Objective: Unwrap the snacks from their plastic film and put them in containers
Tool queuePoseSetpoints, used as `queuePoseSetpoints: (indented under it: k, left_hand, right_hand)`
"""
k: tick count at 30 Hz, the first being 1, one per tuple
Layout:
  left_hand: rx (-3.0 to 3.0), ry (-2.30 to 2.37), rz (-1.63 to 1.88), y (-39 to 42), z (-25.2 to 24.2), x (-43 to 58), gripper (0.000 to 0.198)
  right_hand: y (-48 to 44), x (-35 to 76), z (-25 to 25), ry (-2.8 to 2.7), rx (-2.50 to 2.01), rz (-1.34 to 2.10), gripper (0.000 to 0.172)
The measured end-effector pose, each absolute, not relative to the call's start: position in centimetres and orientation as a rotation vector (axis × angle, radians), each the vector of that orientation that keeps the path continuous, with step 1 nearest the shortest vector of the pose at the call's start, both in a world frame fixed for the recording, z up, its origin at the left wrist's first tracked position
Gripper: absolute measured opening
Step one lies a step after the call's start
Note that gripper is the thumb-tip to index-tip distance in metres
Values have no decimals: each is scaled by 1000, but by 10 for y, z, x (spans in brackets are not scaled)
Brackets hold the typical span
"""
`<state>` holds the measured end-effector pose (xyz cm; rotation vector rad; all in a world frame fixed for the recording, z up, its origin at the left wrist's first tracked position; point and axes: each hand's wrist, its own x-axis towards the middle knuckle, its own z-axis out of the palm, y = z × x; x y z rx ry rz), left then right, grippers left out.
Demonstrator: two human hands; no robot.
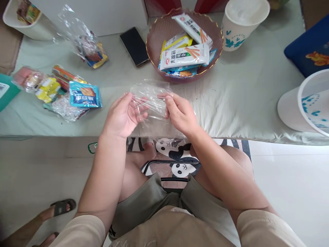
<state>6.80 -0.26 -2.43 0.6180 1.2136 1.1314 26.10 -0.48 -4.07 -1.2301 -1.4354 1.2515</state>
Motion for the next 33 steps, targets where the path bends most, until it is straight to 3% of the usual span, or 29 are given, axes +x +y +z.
queuePoseSetpoints:
  k: [5,9,17,20,23,26,30,33]
  left_hand:
    - [723,1131,949,-8,-16,65,46]
    - [808,1180,942,-7,-14,66,30]
    - [1009,1408,1155,-1,-22,59,23]
    - [939,1361,1144,-2,-20,55,32]
    - [911,1217,909,-5,-18,54,46]
    - [908,1151,762,-9,-15,56,47]
    - [830,1183,854,-8,-10,54,43]
    - [771,1181,1014,-4,-8,50,51]
  right_hand:
    - [-4,261,-40,-1406,-1231,1247,69]
    - [-3,261,-41,-1370,-1206,1271,71]
    - [-3,260,-44,-1350,-1252,1198,69]
    - [-3,261,-44,-1323,-1242,1188,68]
    - [-1,261,-43,-1262,-1211,1207,67]
    - [1,262,-44,-1216,-1175,1232,63]
    - [4,268,-50,-1182,-1144,1194,58]
    - [6,274,-55,-1182,-1127,1143,57]
